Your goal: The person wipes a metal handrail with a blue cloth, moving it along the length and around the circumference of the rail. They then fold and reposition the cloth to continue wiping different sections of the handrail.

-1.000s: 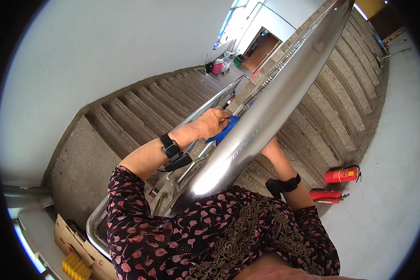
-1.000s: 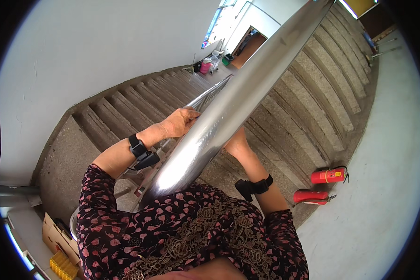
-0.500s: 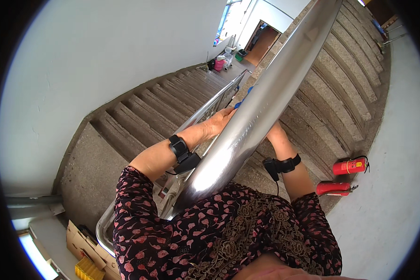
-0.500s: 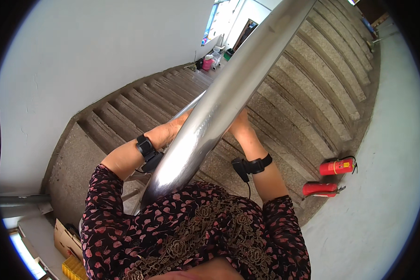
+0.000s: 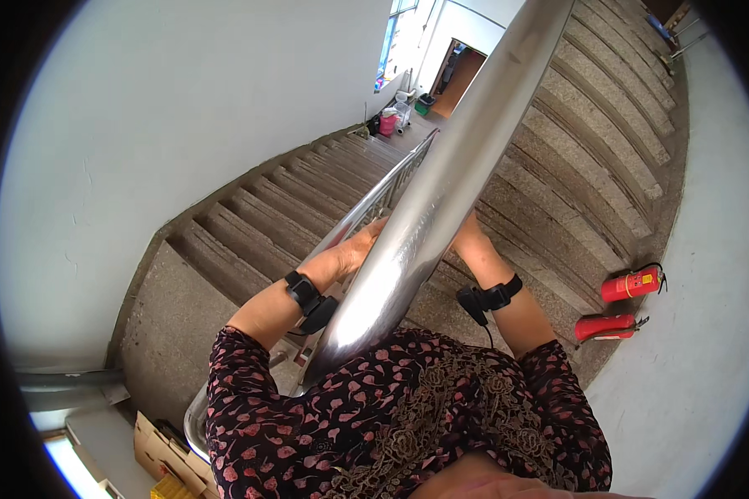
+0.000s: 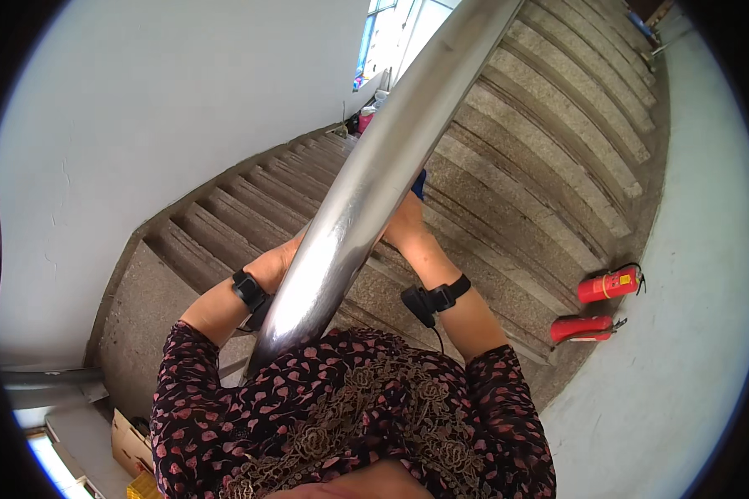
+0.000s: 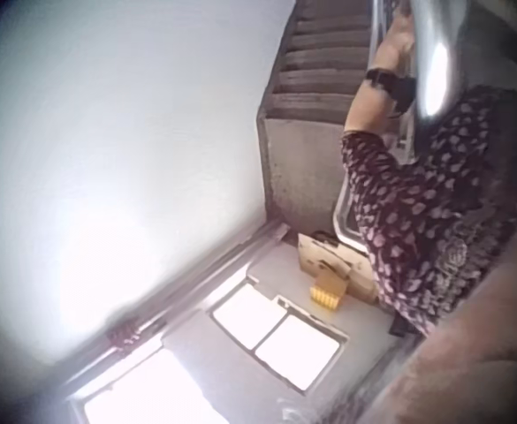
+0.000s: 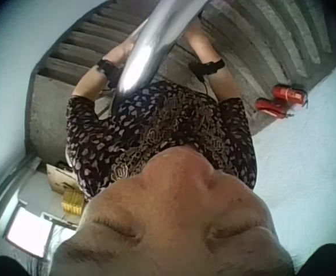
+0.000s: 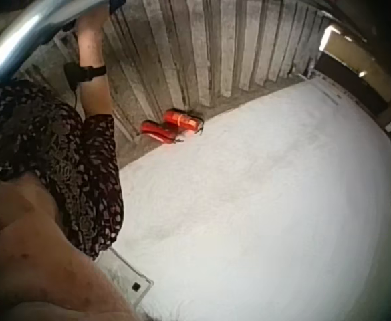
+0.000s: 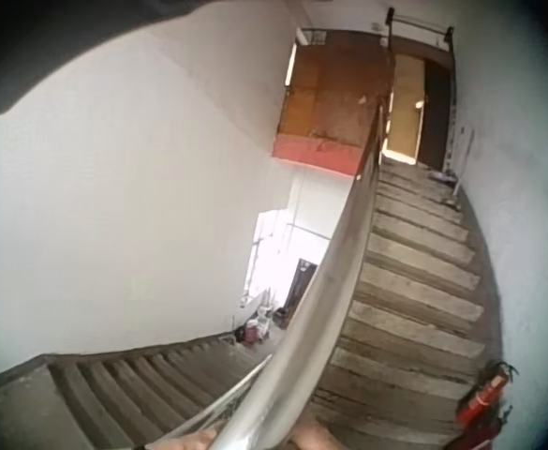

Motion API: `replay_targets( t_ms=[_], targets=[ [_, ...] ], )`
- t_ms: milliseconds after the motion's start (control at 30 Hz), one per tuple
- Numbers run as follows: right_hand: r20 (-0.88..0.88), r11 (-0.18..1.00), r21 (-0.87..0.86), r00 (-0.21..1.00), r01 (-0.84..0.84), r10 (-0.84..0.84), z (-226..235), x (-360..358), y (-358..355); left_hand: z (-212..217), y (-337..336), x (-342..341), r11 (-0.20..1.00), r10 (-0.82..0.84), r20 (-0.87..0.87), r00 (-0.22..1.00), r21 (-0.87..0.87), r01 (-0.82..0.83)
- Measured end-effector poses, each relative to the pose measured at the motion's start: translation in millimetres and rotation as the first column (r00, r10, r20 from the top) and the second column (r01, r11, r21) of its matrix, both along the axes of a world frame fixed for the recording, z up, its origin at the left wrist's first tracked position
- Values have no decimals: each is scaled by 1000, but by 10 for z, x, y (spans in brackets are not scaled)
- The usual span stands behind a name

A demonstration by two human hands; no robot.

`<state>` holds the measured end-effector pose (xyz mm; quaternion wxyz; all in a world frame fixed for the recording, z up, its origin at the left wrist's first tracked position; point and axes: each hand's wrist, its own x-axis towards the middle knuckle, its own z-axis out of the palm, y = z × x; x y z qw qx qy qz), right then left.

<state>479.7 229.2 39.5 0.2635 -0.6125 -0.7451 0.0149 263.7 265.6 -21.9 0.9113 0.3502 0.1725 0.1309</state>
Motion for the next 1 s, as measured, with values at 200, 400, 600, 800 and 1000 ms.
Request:
replay_targets(
  t_ms=[200,400,600,800,1000],
  targets=[
    [-210,998,-39,977,-45,36,24,-175,-168,-225,-74,-71,999,26,25,999,37,-26],
    [-303,980,-185,953,-77,17,32,-195,-148,-258,-85,-122,983,16,-77,997,184,-1],
    [-296,935,-340,955,-102,-3,122,-300,-291,-96,-95,-261,989,29,40,999,147,-35],
    [-352,883,-435,936,-177,14,-111,-331,-474,38,-72,-347,825,140,-177,974,565,-16],
    [-528,763,-587,843,-273,-104,-13,-246,-708,445,-140,-517,426,195,-166,967,902,69]
  ],
)
